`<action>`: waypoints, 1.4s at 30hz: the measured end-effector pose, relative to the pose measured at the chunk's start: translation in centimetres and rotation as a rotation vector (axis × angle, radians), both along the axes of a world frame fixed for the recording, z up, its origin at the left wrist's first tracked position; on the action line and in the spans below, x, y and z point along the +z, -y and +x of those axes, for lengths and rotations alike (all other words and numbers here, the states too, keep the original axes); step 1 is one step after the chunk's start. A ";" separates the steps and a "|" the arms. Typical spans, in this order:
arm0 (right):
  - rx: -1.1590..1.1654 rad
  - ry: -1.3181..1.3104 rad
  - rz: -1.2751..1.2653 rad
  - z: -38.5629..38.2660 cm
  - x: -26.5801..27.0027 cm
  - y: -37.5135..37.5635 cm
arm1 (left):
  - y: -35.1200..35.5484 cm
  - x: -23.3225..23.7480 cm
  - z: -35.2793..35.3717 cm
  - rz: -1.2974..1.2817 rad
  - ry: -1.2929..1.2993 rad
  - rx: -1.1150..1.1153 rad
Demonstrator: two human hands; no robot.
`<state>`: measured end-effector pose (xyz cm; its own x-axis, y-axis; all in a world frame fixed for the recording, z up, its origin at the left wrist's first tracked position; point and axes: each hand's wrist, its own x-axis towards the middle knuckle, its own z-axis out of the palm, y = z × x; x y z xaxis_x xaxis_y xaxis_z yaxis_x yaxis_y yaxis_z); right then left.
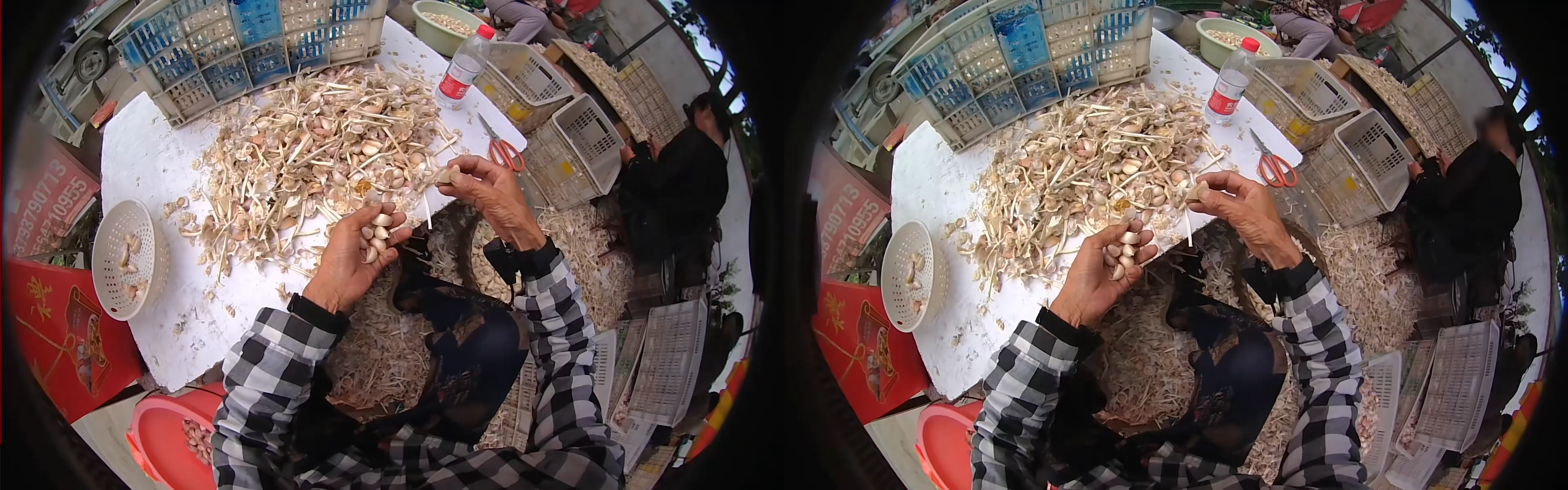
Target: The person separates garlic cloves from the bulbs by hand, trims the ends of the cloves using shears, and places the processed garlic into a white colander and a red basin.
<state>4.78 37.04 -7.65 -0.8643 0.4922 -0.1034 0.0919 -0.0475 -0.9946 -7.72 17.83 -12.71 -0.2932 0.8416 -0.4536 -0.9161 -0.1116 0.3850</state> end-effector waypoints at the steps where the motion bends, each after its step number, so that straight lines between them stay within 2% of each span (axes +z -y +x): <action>1: 0.007 -0.001 0.000 0.0 0.4 0.9 | 0.0 0.2 0.2 -0.018 -0.005 -0.018; 4: 0.072 -0.047 -0.149 -0.3 0.8 3.1 | 0.0 -0.4 0.4 0.086 -0.008 -0.063; 9: 0.040 -0.012 -0.139 1.8 -1.2 2.3 | 0.4 -0.2 -0.4 0.057 -0.035 -0.022; 11: -0.106 0.158 0.200 4.8 -2.6 -0.6 | 0.8 -0.3 -1.1 0.091 -0.017 0.018; 13: -0.247 0.437 0.492 8.6 -3.1 -3.1 | 1.4 0.8 -1.1 0.041 -0.009 0.055; 15: -0.148 0.810 1.337 12.8 -5.0 -6.5 | 1.6 0.5 -1.3 0.043 -0.022 0.044; 16: -0.145 0.808 1.340 12.3 -4.9 -6.9 | 1.6 0.5 -1.3 0.045 -0.034 0.024; 18: -0.335 0.563 1.053 10.5 -4.8 -8.2 | 1.5 1.0 -0.9 0.018 -0.022 0.039; 20: -0.356 0.452 0.924 5.5 -3.7 -8.1 | 1.1 0.8 -0.8 -0.014 0.003 0.043; 25: -0.237 0.269 1.043 -5.2 -6.3 -11.2 | 0.7 0.8 -0.9 -0.035 0.016 0.059; 27: -0.184 0.372 1.347 -7.3 -7.7 -12.8 | 0.7 0.7 -1.1 -0.043 0.020 0.066; 31: -0.165 0.508 1.140 -8.1 -8.3 -15.2 | 1.0 0.6 -1.5 -0.024 -0.007 0.036; 34: -0.455 0.127 1.482 -6.2 -9.0 -15.9 | 1.0 0.7 -1.4 -0.021 -0.004 0.039; 35: -0.452 0.128 1.483 -5.9 -8.0 -14.5 | 1.0 0.7 -1.3 -0.014 -0.009 0.034; 37: -0.287 0.315 0.993 -4.9 -6.3 -11.0 | 1.1 0.8 -1.2 -0.010 -0.014 0.031; 38: -0.205 0.241 0.896 -4.7 -6.5 -9.7 | 1.0 1.0 -1.2 -0.016 -0.003 0.042; 41: 0.012 0.110 0.937 -4.7 -5.5 -5.3 | 1.0 0.8 -1.1 -0.025 0.007 0.054; 42: 0.010 0.108 0.937 -4.9 -5.9 -5.1 | 1.0 0.7 -1.0 -0.022 0.010 0.054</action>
